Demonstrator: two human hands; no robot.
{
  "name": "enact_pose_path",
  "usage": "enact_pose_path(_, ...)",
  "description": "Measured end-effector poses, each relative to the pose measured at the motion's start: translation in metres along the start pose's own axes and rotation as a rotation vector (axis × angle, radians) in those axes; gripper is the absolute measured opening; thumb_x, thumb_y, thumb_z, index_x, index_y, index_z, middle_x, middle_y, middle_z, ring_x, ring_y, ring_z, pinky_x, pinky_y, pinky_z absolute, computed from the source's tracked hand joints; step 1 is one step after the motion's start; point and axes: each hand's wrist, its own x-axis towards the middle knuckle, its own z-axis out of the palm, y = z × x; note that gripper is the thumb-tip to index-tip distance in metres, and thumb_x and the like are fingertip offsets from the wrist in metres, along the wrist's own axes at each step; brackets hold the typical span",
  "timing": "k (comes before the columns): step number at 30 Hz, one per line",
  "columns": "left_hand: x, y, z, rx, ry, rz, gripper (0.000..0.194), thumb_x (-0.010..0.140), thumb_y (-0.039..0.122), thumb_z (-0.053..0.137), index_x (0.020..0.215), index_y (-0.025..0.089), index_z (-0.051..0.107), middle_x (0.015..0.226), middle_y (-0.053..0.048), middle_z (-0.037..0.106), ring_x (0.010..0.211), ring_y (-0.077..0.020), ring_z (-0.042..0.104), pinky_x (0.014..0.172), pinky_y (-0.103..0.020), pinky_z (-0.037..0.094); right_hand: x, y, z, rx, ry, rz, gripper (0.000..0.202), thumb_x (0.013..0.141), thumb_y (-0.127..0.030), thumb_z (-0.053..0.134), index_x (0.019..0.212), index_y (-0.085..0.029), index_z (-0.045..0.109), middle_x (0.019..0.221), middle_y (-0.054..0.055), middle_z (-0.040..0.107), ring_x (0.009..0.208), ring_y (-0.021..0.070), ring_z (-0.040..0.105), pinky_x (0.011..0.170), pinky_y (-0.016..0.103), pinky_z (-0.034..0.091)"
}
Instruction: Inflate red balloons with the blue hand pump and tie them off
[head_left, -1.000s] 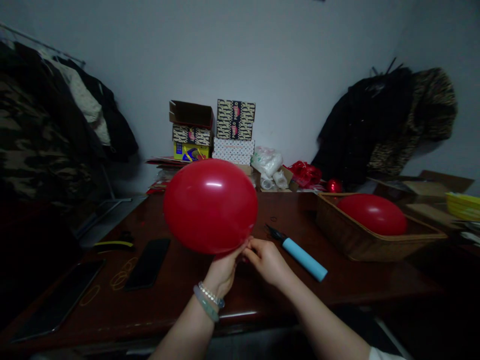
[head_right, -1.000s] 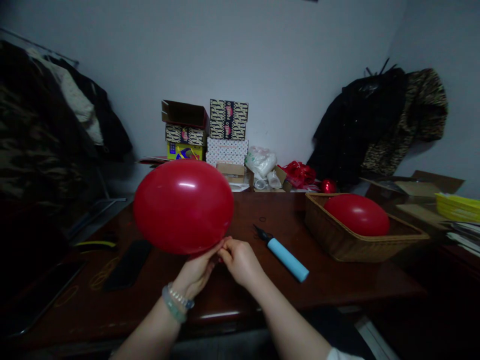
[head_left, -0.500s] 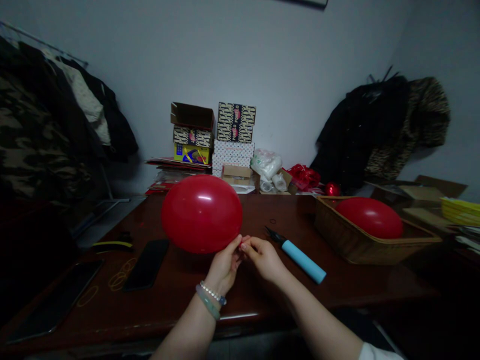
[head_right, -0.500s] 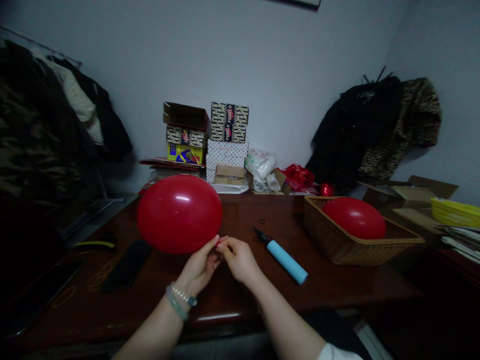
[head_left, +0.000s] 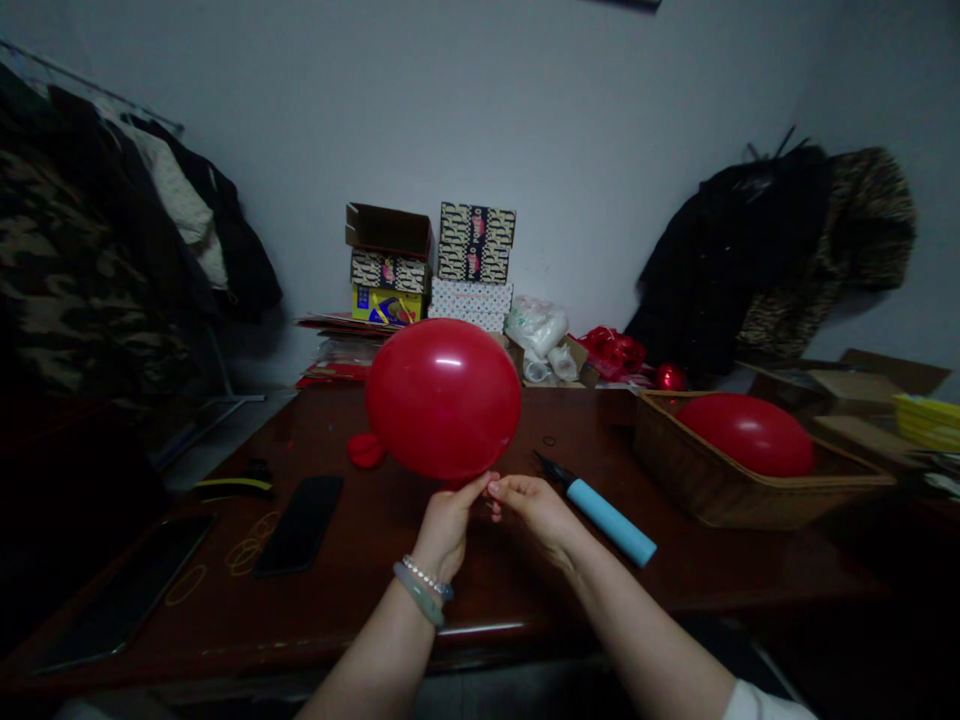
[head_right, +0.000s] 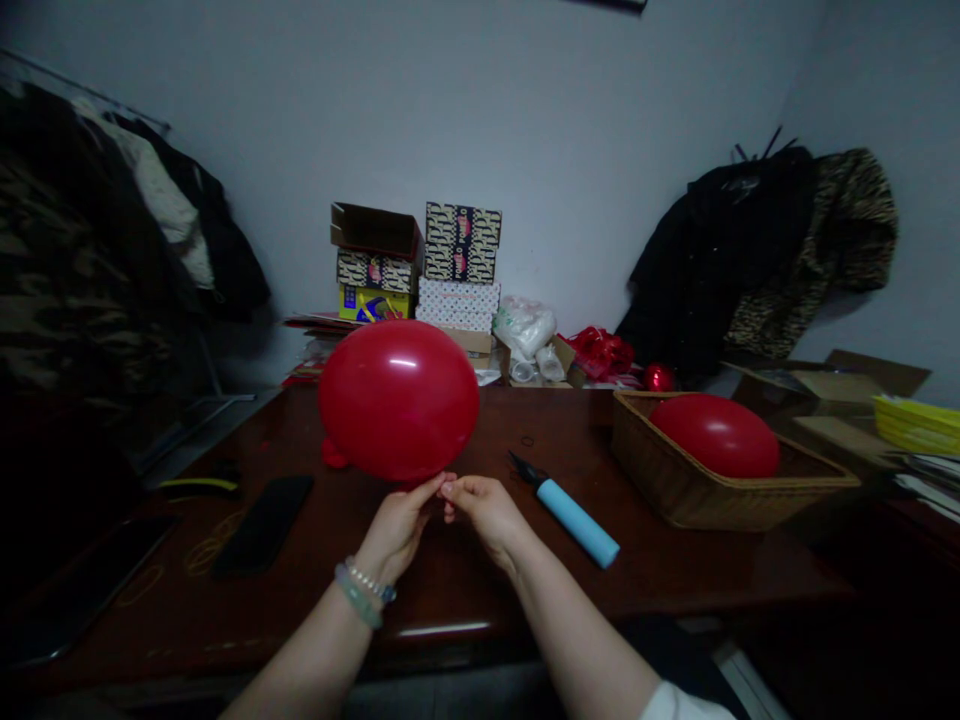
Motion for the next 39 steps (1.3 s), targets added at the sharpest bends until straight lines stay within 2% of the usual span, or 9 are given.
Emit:
enact_pose_path(6, 0.008, 0.0, -0.009, 0.231, 0.054, 0.066, 0.033, 0.063, 0.04, 0.075, 0.072, 0.009, 0.073, 0.074, -0.012, 0.071, 0.072, -0.0192, 0.064, 0.074, -0.03, 0.047, 0.0, 0.013, -0.01, -0.064, 0.054, 0.007, 0.042, 0.066, -0.054, 0.072, 0.072, -0.013, 0.066, 0.065, 0.004, 0.066, 0.059, 0.0127, 0.058, 0.061, 0.026, 0.043)
enact_pose_path(10, 0.013, 0.016, -0.022, 0.491, 0.168, 0.189, 0.03, 0.064, 0.042, 0.072, 0.07, 0.012, 0.072, 0.082, -0.011, 0.072, 0.086, -0.023, 0.065, 0.08, -0.03, 0.045, 0.001, 0.015, -0.031, -0.16, 0.215, -0.039, 0.047, 0.068, -0.057, 0.068, 0.083, -0.012, 0.068, 0.076, 0.009, 0.069, 0.065, 0.0182, 0.062, 0.058, 0.029, 0.044)
enact_pose_path(15, 0.02, 0.052, -0.054, 0.769, 0.319, 0.266, 0.031, 0.062, 0.038, 0.072, 0.079, 0.012, 0.072, 0.081, -0.011, 0.072, 0.089, -0.0296, 0.064, 0.075, -0.033, 0.044, -0.01, -0.013, -0.049, -0.299, 0.513, -0.293, 0.053, 0.074, -0.054, 0.064, 0.111, -0.017, 0.059, 0.11, 0.013, 0.063, 0.1, 0.0252, 0.057, 0.086, 0.04, 0.044)
enact_pose_path(18, 0.013, 0.08, -0.067, 1.307, 0.423, 0.322, 0.03, 0.071, 0.04, 0.063, 0.086, 0.016, 0.072, 0.085, -0.014, 0.071, 0.087, -0.0316, 0.064, 0.069, -0.034, 0.043, -0.03, -0.044, -0.045, -0.489, 0.591, -0.576, 0.05, 0.078, -0.045, 0.063, 0.121, -0.02, 0.053, 0.127, 0.011, 0.053, 0.118, 0.0253, 0.048, 0.102, 0.045, 0.034)
enact_pose_path(20, 0.003, 0.099, -0.068, 1.69, 0.396, 0.209, 0.031, 0.078, 0.039, 0.051, 0.075, 0.015, 0.071, 0.077, -0.019, 0.069, 0.078, -0.0338, 0.065, 0.065, -0.036, 0.042, -0.044, -0.065, -0.04, -0.681, 0.624, -0.782, 0.046, 0.081, -0.04, 0.06, 0.122, -0.022, 0.051, 0.133, 0.011, 0.048, 0.124, 0.0261, 0.043, 0.104, 0.049, 0.031)
enact_pose_path(23, -0.015, 0.124, -0.062, 2.091, 0.316, 0.332, 0.032, 0.083, 0.031, 0.043, 0.079, 0.016, 0.071, 0.075, -0.017, 0.07, 0.074, -0.0311, 0.065, 0.072, -0.038, 0.04, -0.063, -0.089, -0.035, -0.803, 0.651, -0.908, 0.045, 0.083, -0.037, 0.059, 0.124, -0.024, 0.049, 0.14, 0.01, 0.041, 0.128, 0.0284, 0.039, 0.104, 0.053, 0.031)
enact_pose_path(25, -0.027, 0.138, -0.054, 2.248, 0.24, 0.4, 0.032, 0.083, 0.026, 0.042, 0.076, 0.016, 0.071, 0.073, -0.016, 0.069, 0.073, -0.0305, 0.064, 0.08, -0.042, 0.038, -0.071, -0.098, -0.031, -0.846, 0.608, -0.947, 0.045, 0.083, -0.036, 0.06, 0.125, -0.025, 0.048, 0.141, 0.01, 0.041, 0.128, 0.0294, 0.039, 0.103, 0.054, 0.032)
enact_pose_path(29, -0.048, 0.157, -0.026, 2.369, 0.066, 0.523, 0.028, 0.075, 0.007, 0.043, 0.066, 0.014, 0.069, 0.069, -0.018, 0.067, 0.07, -0.0307, 0.063, 0.09, -0.048, 0.03, -0.078, -0.109, -0.017, -0.925, 0.302, -0.969, 0.045, 0.082, -0.037, 0.062, 0.125, -0.027, 0.049, 0.138, 0.008, 0.046, 0.13, 0.0301, 0.037, 0.105, 0.053, 0.031)
enact_pose_path(39, -0.093, 0.157, 0.037, 2.158, -0.211, 0.654, 0.026, 0.065, 0.001, 0.047, 0.047, 0.02, 0.052, 0.058, -0.01, 0.06, 0.067, -0.0256, 0.058, 0.1, -0.049, 0.02, -0.073, -0.128, -0.008, -1.021, -0.102, -0.791, 0.114, 0.055, -0.063, 0.075, 0.147, -0.026, 0.018, 0.153, 0.011, 0.02, 0.138, 0.0347, 0.02, 0.11, 0.054, 0.021)
